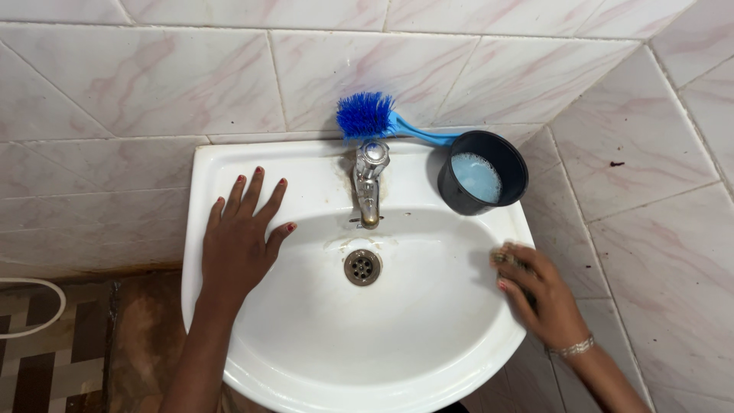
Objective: The person scrubs a white bathroom sink with a cloth, focusing on the basin, drain, and faucet area. They repeatedly wipe the surfaces and rinse the cloth under running water from the tap.
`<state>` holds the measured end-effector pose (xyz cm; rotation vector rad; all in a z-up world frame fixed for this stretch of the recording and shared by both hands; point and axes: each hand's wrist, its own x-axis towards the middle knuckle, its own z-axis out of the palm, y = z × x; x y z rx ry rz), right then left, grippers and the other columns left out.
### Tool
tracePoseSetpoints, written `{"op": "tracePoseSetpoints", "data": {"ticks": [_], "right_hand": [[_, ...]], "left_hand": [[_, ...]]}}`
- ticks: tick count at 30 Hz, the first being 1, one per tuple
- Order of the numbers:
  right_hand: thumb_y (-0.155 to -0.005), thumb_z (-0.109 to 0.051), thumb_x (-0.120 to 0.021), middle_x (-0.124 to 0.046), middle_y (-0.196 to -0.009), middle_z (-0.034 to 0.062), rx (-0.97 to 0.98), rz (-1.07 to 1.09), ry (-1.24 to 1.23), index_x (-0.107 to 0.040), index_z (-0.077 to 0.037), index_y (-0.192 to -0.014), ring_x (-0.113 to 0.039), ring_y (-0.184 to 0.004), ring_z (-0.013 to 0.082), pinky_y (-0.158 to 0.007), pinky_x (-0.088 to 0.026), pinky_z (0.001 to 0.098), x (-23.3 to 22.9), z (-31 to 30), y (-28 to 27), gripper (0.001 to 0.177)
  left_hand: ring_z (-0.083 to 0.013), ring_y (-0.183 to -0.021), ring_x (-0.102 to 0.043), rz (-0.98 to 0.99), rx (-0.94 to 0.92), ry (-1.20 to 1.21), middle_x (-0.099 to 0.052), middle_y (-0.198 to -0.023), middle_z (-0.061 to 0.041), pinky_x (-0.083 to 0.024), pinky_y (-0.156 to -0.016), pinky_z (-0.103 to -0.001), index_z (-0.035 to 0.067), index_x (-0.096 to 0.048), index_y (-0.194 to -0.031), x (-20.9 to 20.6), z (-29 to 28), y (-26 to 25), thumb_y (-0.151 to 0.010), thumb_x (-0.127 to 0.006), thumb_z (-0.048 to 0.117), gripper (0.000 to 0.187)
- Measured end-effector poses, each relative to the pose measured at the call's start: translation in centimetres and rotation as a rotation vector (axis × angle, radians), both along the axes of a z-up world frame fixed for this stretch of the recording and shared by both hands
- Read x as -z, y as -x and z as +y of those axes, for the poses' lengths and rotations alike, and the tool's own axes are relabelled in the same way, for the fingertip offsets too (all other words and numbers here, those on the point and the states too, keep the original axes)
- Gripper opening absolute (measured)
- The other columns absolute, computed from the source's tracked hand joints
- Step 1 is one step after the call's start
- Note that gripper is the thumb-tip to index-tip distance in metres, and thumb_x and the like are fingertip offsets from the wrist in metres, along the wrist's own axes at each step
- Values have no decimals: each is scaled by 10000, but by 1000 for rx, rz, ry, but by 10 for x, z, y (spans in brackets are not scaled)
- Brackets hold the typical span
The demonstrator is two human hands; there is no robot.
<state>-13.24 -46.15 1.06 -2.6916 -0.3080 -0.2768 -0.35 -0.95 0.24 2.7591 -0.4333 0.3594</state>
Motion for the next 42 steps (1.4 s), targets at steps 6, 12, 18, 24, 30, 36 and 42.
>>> {"op": "tracePoseSetpoints", "data": {"ticks": [6, 12, 18, 24, 30, 36, 42], "right_hand": [[-881, -245, -672, -537, -1487, 152, 141, 61, 40, -709, -115, -1305, -418, -1436, 354, -1130, -373, 492, -2, -3, -16, 445], [-1007, -265, -607, -542, -1513, 176, 32, -53, 128, -641, -128, -1366, -379, -1520, 381, -1203, -371, 483, -1, -15, -79, 386], [-953, -222, -626, -523, -1477, 212, 97, 24, 113, -651, -128, -1386, -445, -1424, 401, -1117, -419, 488, -10, 8, -37, 444], [-881, -220, -662, -595, -1424, 152, 53, 111, 32, -672, -114, -1300, -484, -1408, 351, -1111, -431, 466, -15, 38, 35, 432], [-892, -252, -657, -625, -1379, 87, -196, 217, 197, -719, -118, -1251, -465, -1414, 306, -1191, -300, 454, -16, 22, -6, 388], [-990, -330, -520, -421, -1570, 114, -321, 626, 568, -586, -77, -1372, -313, -1489, 292, -1218, -206, 413, 23, 58, -33, 463], [-1066, -326, -433, -149, -1637, 274, -487, 930, 79, -390, 26, -1492, -260, -1488, 419, -1195, -245, 468, 49, 192, -23, 554]], "left_hand": [[-361, -1485, -342, 6, -2, -9, -372, -1627, -121, -321, -1134, -575, 279, -491, -1516, 1, -1, 0, -933, -582, 513, 635], [-358, -1489, -339, 15, -1, -15, -379, -1623, -123, -318, -1133, -577, 275, -496, -1516, 1, -1, 0, -940, -577, 526, 633], [-350, -1493, -350, 1, -3, 16, -392, -1621, -118, -327, -1140, -569, 274, -510, -1507, 1, 0, 2, -946, -572, 533, 621], [-347, -1487, -342, 24, -9, 1, -380, -1628, -109, -314, -1143, -564, 283, -500, -1512, 1, 0, 1, -941, -573, 514, 619], [-357, -1483, -339, 20, 9, 9, -378, -1622, -117, -312, -1136, -574, 286, -499, -1508, 0, 2, -1, -936, -577, 520, 623], [-366, -1482, -349, 1, 12, 11, -379, -1622, -133, -328, -1130, -571, 270, -501, -1515, 0, 2, 0, -947, -577, 519, 625], [-359, -1472, -353, 1, -9, -5, -380, -1618, -114, -319, -1137, -565, 282, -497, -1512, 6, 1, 1, -940, -577, 516, 623]]}}
